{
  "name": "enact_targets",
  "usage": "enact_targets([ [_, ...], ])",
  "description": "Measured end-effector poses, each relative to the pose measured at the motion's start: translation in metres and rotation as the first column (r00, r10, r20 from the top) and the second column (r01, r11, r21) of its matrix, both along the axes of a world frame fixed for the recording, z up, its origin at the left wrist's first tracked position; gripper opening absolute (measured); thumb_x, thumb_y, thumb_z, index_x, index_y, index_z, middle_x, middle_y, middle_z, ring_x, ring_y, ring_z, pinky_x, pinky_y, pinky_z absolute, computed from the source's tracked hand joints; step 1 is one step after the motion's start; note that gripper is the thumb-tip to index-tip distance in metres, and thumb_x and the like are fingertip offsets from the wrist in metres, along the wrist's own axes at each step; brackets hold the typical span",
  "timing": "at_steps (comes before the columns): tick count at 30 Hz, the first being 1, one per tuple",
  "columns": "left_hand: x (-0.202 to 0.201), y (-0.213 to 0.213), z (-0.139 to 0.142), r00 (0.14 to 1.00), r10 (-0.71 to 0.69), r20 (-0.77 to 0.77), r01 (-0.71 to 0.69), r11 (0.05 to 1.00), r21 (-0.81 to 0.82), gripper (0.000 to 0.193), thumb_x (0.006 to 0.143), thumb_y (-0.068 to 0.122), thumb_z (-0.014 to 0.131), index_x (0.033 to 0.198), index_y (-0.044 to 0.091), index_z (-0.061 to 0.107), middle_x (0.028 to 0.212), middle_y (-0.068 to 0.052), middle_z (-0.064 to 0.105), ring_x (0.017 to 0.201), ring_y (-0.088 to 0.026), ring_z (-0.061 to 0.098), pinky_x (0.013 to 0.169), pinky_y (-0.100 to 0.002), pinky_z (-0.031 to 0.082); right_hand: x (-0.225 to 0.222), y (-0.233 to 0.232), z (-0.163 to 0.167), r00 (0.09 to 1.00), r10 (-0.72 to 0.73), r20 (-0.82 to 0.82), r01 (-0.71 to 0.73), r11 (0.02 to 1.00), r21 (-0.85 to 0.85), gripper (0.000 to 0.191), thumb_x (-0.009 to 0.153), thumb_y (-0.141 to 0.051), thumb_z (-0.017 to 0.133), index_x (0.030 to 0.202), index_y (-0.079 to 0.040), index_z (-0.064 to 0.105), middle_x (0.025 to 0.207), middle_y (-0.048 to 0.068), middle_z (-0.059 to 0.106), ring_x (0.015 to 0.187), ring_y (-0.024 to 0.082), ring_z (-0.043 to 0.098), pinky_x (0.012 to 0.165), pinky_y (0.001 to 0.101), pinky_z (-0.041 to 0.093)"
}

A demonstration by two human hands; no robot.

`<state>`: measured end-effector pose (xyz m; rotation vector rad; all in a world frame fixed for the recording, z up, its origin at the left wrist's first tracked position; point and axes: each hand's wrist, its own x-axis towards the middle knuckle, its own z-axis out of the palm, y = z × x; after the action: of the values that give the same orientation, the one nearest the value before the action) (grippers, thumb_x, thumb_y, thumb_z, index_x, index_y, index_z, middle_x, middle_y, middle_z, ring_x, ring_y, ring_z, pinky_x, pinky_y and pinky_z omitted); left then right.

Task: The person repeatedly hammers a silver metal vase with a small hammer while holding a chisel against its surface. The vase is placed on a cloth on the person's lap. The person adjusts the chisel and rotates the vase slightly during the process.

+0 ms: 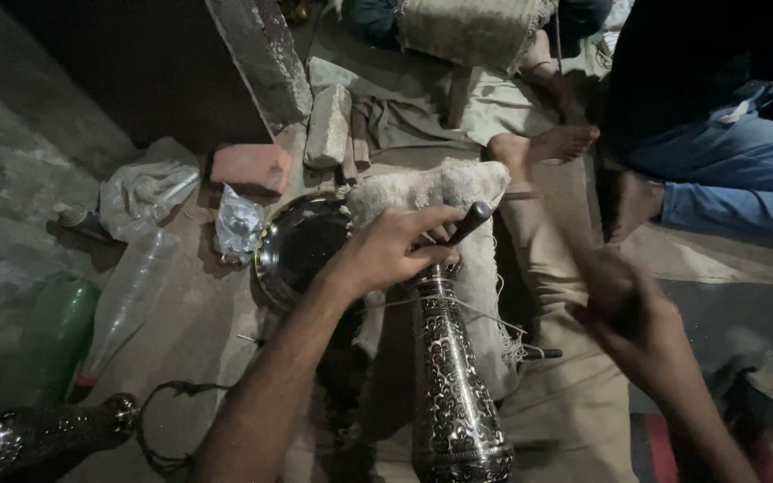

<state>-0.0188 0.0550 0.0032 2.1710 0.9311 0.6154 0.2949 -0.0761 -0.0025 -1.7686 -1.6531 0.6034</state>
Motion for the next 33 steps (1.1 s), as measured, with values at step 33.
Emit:
enact_targets([
  [33, -0.006, 0.001, 0.002, 0.999, -0.015, -0.039, 0.012, 0.997, -0.080, 0.049, 0.093, 0.033, 0.071, 0.139, 0.025, 0.061, 0.110, -0.006, 0.079, 0.096, -0.017, 0.078, 0.089, -0.039, 0.064, 0.000, 0.008, 0.027, 0.946, 0.021, 0.323, -0.027, 1.000, 0.012, 0.061, 0.090, -0.023, 0.081, 0.145, -0.020, 0.055, 0.101, 0.018, 0.075, 0.085, 0.031, 0.075, 0.075, 0.0418, 0.061],
])
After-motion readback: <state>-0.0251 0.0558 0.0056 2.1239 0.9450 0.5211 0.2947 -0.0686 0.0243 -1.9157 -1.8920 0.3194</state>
